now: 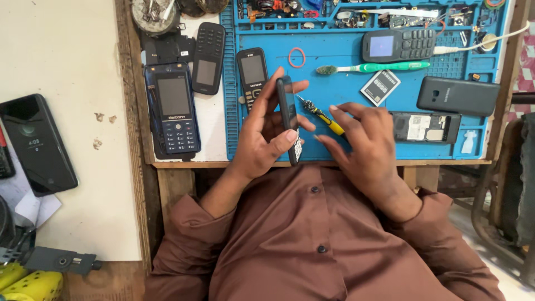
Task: The person disassembles a Samsung feature phone by removing the back cover and battery. They then use a screwdriver to pry open the casing and inspect the internal components. The person handles multiple phones and batteries on the workbench.
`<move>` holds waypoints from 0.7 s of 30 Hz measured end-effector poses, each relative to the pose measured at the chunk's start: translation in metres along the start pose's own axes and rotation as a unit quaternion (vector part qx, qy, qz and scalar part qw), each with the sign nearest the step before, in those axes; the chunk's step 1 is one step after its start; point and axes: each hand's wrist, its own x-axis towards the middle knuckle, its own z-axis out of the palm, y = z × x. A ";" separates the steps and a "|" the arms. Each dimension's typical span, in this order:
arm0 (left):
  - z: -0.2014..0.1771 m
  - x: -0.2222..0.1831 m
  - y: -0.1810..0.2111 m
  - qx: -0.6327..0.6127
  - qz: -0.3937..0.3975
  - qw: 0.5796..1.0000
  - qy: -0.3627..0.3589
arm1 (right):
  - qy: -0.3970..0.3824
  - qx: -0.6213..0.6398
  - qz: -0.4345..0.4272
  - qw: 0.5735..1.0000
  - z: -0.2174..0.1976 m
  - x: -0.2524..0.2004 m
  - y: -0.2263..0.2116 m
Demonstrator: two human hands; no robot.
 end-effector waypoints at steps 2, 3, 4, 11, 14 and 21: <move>0.000 0.001 -0.001 0.002 0.008 1.000 0.010 | -0.017 0.001 0.005 1.000 0.009 0.000 0.003; 0.000 0.002 -0.001 -0.001 0.015 1.000 0.015 | -0.026 0.002 0.008 1.000 0.012 -0.002 0.004; 0.001 0.003 -0.002 -0.003 0.023 1.000 0.021 | -0.026 0.002 0.013 1.000 0.014 -0.004 0.006; -0.002 0.003 -0.007 -0.007 0.019 0.999 0.038 | 0.017 0.141 0.089 0.986 0.011 -0.016 0.018; -0.004 0.005 -0.009 -0.026 0.024 0.999 0.031 | 0.005 0.233 0.061 0.971 0.005 -0.017 0.022; -0.008 0.007 -0.009 -0.146 0.078 0.984 0.062 | 0.001 0.190 -0.051 0.980 0.006 -0.020 0.013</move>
